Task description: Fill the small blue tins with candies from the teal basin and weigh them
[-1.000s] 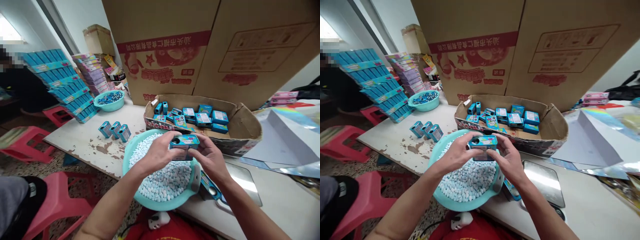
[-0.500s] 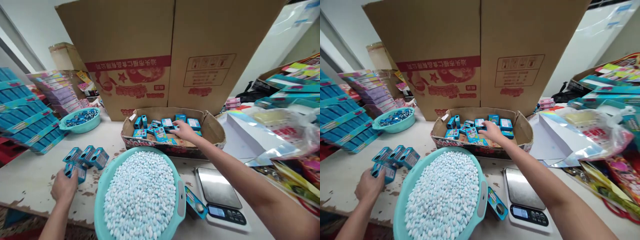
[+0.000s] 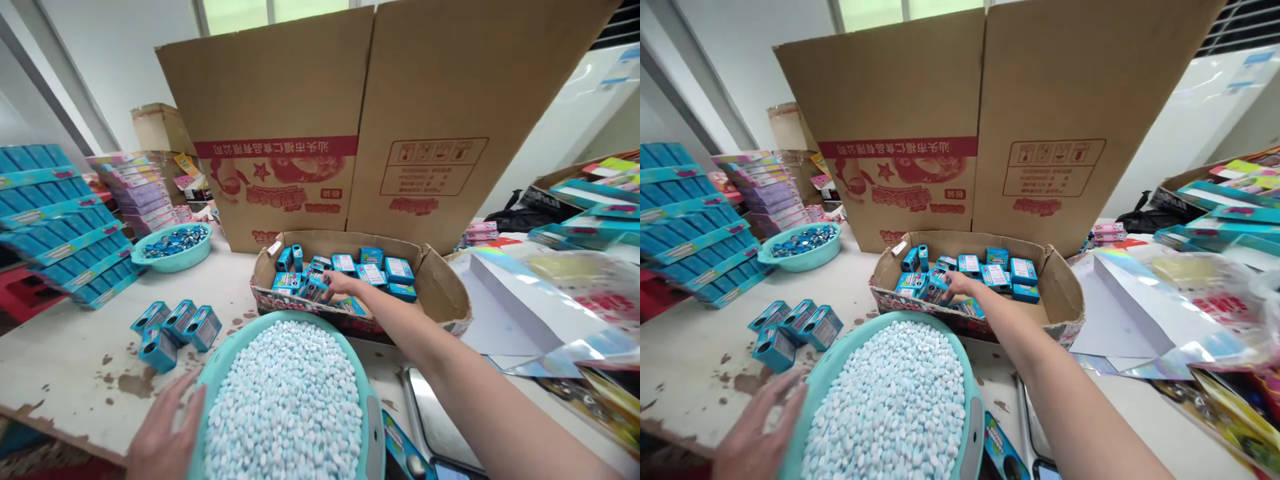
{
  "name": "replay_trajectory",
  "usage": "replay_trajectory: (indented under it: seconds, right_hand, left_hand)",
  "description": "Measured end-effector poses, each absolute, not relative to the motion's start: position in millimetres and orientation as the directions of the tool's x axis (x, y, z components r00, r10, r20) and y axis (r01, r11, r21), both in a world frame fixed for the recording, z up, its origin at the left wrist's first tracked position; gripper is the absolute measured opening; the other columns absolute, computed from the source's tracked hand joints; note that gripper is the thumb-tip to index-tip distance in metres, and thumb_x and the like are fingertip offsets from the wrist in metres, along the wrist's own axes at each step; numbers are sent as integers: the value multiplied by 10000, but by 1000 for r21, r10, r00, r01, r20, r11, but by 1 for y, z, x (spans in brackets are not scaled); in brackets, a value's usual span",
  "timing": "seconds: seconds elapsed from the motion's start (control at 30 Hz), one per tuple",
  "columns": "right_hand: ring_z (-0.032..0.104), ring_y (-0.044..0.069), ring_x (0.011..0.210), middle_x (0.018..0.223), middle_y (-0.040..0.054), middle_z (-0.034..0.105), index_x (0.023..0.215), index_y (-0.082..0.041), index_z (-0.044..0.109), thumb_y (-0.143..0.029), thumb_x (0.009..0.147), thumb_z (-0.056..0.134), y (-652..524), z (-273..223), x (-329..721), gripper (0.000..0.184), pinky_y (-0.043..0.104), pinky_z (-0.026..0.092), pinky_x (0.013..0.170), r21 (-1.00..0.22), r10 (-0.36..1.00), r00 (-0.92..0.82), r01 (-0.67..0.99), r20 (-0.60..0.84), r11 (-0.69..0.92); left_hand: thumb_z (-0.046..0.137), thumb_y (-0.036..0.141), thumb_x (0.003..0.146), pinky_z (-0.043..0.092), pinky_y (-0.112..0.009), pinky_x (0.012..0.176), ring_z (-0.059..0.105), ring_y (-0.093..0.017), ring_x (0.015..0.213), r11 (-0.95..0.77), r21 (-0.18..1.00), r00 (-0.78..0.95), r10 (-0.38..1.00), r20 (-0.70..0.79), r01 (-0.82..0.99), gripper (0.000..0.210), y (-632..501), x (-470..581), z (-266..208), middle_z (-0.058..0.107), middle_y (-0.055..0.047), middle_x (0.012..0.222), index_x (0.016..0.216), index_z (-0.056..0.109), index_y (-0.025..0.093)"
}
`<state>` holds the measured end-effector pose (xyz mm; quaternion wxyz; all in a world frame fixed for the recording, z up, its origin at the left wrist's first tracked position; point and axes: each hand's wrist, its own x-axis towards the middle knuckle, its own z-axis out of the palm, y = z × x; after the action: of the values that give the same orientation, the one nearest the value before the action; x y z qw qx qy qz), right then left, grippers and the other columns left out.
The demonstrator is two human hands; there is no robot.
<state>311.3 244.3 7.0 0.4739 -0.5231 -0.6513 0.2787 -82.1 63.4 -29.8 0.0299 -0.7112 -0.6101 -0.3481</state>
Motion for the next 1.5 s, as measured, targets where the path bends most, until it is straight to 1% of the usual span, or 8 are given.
replay_trajectory:
  seconds: [0.17, 0.3, 0.7, 0.87, 0.97, 1.1, 1.33, 1.5]
  right_hand:
    - [599, 146, 735, 807, -12, 651, 891, -168, 589, -323, 606, 803, 229, 41, 307, 389, 292, 508, 698, -892, 952, -36, 340, 304, 297]
    - [602, 191, 1025, 1144, 39, 632, 1146, -224, 510, -410, 717, 708, 165, 55, 308, 507, 334, 493, 878, -914, 921, 19, 137, 388, 382]
    - [641, 203, 933, 1064, 44, 667, 1102, -224, 565, -440, 797, 663, 37, 27, 260, 387, 318, 506, 813, -931, 979, -44, -319, 199, 176]
    - [656, 218, 872, 1024, 35, 668, 1087, -250, 547, -491, 766, 673, 19, 35, 217, 421, 321, 530, 722, -906, 985, -119, -418, 124, 63]
    - [654, 214, 849, 997, 26, 672, 1041, -262, 562, -516, 775, 657, 12, 29, 195, 380, 303, 531, 657, -916, 994, -49, -394, 103, 75]
    - [657, 251, 869, 997, 54, 686, 1069, -246, 604, -602, 789, 586, 0, 26, 185, 453, 362, 542, 687, -876, 999, 25, -482, 22, 32]
    - [637, 250, 832, 891, 34, 689, 961, -233, 636, -438, 612, 813, -8, 22, 209, 442, 362, 520, 779, -958, 989, 121, -263, 85, 115]
    - [635, 214, 829, 938, 21, 685, 1014, -248, 598, -394, 603, 821, -9, 30, 230, 490, 316, 538, 746, -909, 971, 240, -404, 6, 106]
  left_hand:
    - [444, 492, 838, 326, -435, 1102, 381, -281, 1331, -352, 376, 301, 935, 189, 857, 616, 70, -33, -30, 441, -106, 1429, 1370, 447, 181]
    - [380, 548, 853, 258, -517, 1093, 269, -341, 1380, -290, 296, 316, 948, -41, 910, 693, 77, -20, -39, 310, -161, 1499, 1426, 371, 159]
    - [456, 500, 847, 226, -614, 1007, 411, -392, 1209, -261, 405, 262, 964, 55, 876, 511, 43, 16, 11, 527, -146, 1282, 1286, 540, 252]
    - [452, 503, 879, 310, -435, 1049, 399, -261, 1286, -212, 970, 342, 926, 159, 121, 495, 30, 42, 37, 457, -73, 1398, 1327, 462, 291]
    - [476, 557, 855, 403, -400, 968, 514, -258, 1177, 14, 945, 379, 918, 118, -328, 528, 21, 63, 44, 545, -102, 1299, 1272, 499, 235]
    - [634, 471, 789, 447, -355, 900, 604, -225, 1001, 53, 875, 286, 953, 100, -482, 455, 12, 77, 42, 642, -103, 1102, 1124, 545, 177]
    - [597, 477, 805, 438, -362, 898, 582, -227, 983, -207, 978, 309, 931, 194, 8, 384, 13, 62, 41, 641, -85, 1055, 1075, 576, 205]
    - [533, 529, 815, 231, -464, 1088, 408, -301, 1256, -384, 699, 297, 922, 250, 603, 523, 47, 24, 23, 533, -126, 1308, 1232, 561, 215]
